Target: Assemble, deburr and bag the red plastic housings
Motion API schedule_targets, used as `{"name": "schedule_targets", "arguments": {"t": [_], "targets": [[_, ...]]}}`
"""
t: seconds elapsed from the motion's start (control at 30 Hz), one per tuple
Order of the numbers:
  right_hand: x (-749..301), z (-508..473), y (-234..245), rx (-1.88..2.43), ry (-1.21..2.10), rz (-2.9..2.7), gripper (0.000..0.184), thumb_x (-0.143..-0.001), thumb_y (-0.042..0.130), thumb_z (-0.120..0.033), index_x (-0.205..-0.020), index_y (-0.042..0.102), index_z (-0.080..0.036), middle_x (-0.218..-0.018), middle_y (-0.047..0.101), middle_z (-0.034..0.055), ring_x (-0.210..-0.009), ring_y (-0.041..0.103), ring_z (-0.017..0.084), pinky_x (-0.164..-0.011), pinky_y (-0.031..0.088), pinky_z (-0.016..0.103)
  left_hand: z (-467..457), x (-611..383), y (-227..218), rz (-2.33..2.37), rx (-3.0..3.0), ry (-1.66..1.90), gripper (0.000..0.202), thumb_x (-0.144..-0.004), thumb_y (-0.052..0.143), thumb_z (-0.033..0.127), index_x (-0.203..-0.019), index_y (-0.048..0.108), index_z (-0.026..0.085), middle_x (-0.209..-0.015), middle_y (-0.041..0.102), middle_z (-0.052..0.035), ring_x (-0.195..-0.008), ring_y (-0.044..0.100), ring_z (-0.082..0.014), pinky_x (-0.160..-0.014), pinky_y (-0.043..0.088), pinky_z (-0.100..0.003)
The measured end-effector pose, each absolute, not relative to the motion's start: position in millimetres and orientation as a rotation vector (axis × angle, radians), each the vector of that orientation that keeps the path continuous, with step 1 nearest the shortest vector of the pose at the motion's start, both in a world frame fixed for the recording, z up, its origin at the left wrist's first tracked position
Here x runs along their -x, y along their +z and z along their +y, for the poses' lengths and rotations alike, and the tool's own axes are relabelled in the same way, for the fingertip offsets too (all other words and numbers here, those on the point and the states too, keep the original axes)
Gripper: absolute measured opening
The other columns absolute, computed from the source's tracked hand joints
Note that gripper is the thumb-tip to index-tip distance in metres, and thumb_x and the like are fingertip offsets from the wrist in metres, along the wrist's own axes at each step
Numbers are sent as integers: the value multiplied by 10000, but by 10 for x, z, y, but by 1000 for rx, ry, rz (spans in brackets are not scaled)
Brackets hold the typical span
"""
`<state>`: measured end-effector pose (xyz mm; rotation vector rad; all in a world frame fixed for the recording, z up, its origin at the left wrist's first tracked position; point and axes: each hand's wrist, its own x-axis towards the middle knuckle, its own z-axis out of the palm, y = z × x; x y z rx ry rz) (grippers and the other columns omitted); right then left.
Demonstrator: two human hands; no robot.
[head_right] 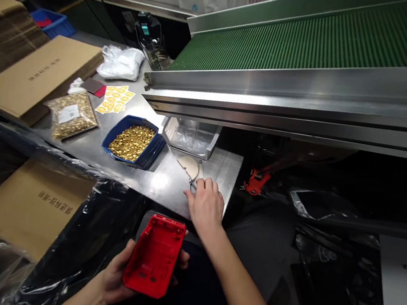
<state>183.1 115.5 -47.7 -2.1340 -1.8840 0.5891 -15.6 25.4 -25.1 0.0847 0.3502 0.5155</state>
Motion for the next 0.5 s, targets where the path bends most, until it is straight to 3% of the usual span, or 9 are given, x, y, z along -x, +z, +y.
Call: {"name": "schedule_targets", "arguments": {"t": [0.1,0.23,0.33,0.4,0.5], "targets": [[-1686,1223,-621,2159,468,-1955,151,-931,632,-271,-1027,638,-154,-1057,630,148,-1038,556,313,-863,451,410,230,147,-203,365,-166,530,876,-790,718,663,-1417,543,77,-1442,544,-265,-1315,554,-374,-1053,457,-434],[-1663,1049,-595,2104,422,-2024,169,-973,553,-265,-1107,613,-182,-1152,625,120,-1083,571,277,-913,433,379,211,128,-159,325,-163,508,1003,-683,842,595,-1510,415,221,-1311,632,-210,-1203,626,-438,-995,459,-541],[-1690,861,-576,2090,476,-2053,216,-1009,492,-308,-1169,585,-197,-1068,662,79,-917,648,221,-768,449,313,218,111,-156,325,-142,515,1144,-664,864,536,-1579,227,280,-1281,647,-198,-1240,594,-458,-1045,370,-620],[-1692,780,-592,2108,537,-2076,152,-979,534,-276,-1081,608,-192,-913,675,56,-758,661,205,-633,408,295,232,96,-164,328,-156,535,1171,-678,847,530,-1591,172,242,-1260,659,-216,-1260,581,-446,-1085,309,-631],[-1684,744,-605,2139,626,-2056,76,-935,575,-238,-980,612,-188,-821,676,46,-672,664,208,-558,355,285,258,76,-175,322,-175,532,1147,-708,812,533,-1589,166,184,-1246,663,-243,-1274,570,-436,-1092,299,-621]]}}
